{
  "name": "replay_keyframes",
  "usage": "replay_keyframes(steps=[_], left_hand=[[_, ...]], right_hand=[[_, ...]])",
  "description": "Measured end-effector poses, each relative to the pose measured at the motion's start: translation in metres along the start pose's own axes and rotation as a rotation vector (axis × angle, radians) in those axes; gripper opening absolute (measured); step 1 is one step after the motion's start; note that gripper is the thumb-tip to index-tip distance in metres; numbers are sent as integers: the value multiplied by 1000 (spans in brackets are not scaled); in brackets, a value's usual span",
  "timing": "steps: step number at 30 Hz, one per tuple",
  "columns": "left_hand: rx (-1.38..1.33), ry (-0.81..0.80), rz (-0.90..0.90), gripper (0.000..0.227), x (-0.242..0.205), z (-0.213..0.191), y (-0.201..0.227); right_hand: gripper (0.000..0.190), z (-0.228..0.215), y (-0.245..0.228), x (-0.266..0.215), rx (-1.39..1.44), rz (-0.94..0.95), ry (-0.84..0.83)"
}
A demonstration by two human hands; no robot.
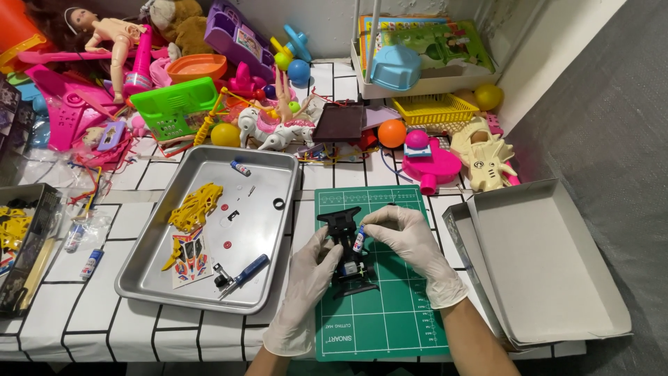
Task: The person assembles a small black toy vehicle chassis on a green cutting mat. They attach a black plastic component to the frame, then insert two blue batteries into the compartment and secure the cover.
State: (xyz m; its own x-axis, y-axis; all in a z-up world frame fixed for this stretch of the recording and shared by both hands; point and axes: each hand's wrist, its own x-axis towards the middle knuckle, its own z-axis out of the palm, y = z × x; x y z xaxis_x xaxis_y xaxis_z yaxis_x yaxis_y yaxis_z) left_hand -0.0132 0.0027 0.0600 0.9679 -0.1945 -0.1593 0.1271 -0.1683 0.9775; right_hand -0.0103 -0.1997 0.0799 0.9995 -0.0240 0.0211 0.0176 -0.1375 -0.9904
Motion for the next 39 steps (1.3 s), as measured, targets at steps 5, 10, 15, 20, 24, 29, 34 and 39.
replay_keyframes(steps=[5, 10, 15, 20, 24, 29, 34, 39], left_hand=[[-15, -25, 51, 37, -3, -1, 3], [-20, -21, 30, 32, -3, -1, 3], [-25, -34, -42, 50, -6, -1, 16], [-13, -41, 2, 47, -4, -2, 8], [23, 3, -73, 58, -2, -1, 6], [21, -14, -27, 50, 3, 0, -6], [49, 11, -107, 69, 0, -1, 2], [-32, -38, 21, 28, -3, -1, 4]], right_hand=[[9, 0, -1, 0, 10, 16, -4], [8, -1, 0, 0, 20, 26, -12], [7, -2, -1, 1, 20, 26, 39], [5, -2, 2, 1, 19, -2, 61], [6, 0, 4, 4, 141, -5, 88], [9, -3, 4, 6, 225, 78, 124], [15, -5, 5, 7, 252, 143, 99], [38, -1, -12, 1, 225, 159, 39]])
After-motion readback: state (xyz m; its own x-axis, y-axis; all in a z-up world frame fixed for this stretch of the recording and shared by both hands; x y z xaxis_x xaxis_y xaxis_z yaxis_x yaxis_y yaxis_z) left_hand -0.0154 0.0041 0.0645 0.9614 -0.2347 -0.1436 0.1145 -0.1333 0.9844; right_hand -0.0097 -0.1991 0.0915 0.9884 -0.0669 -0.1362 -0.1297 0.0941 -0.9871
